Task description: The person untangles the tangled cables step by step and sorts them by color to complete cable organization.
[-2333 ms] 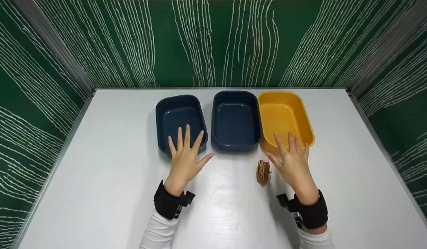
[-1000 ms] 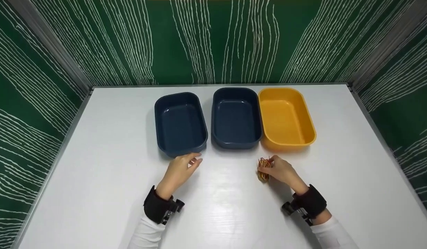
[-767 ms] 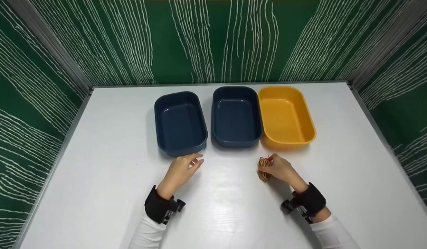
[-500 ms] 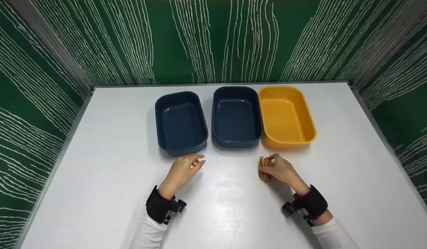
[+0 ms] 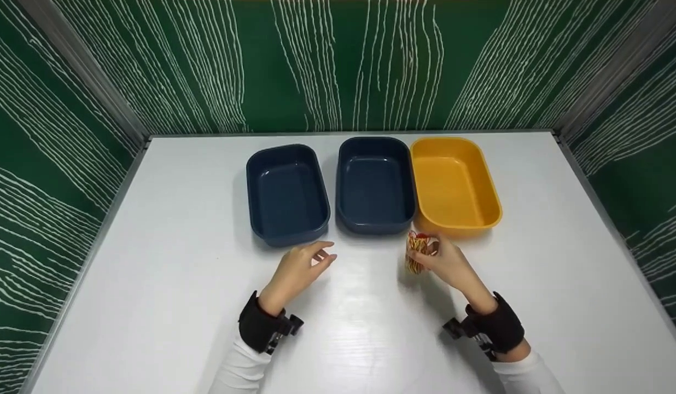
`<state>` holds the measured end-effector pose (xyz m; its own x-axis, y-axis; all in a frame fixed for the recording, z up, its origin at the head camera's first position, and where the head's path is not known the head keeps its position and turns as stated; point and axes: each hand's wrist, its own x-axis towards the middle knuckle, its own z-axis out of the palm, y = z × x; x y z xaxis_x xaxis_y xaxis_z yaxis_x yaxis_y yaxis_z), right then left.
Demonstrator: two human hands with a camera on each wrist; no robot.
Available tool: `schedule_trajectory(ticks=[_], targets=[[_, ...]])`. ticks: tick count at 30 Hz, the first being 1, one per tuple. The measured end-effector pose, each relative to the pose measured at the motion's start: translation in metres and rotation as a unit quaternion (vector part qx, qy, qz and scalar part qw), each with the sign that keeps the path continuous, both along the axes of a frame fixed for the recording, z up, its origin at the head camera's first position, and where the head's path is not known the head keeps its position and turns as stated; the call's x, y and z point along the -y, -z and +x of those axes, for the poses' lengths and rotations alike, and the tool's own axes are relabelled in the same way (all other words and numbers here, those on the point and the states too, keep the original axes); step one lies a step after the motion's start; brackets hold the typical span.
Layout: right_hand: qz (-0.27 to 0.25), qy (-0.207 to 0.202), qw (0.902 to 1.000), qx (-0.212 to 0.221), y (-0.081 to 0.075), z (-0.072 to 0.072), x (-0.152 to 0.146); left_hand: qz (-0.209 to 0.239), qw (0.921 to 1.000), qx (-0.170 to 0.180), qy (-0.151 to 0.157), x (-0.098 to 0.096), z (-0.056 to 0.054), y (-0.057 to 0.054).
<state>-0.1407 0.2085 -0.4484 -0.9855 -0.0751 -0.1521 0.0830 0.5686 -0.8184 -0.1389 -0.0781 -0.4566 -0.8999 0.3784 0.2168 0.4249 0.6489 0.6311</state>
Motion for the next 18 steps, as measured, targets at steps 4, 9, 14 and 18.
schedule_trajectory(ticks=[4,9,14,18], targets=[[-0.03,0.006,0.9991,-0.031,-0.01,0.001,0.014,0.022,0.9996,-0.001,0.019,-0.012,0.0,-0.004],[-0.05,0.014,0.9959,-0.074,-0.019,0.002,0.029,0.05,0.9978,0.002,0.043,-0.028,0.002,-0.011],[-0.082,0.017,0.9935,-0.077,-0.025,0.002,0.039,0.092,0.9936,-0.001,0.066,-0.043,0.003,-0.018],[-0.113,0.017,0.9907,-0.074,-0.027,0.002,0.046,0.096,0.9928,-0.028,0.066,-0.054,0.004,-0.021]])
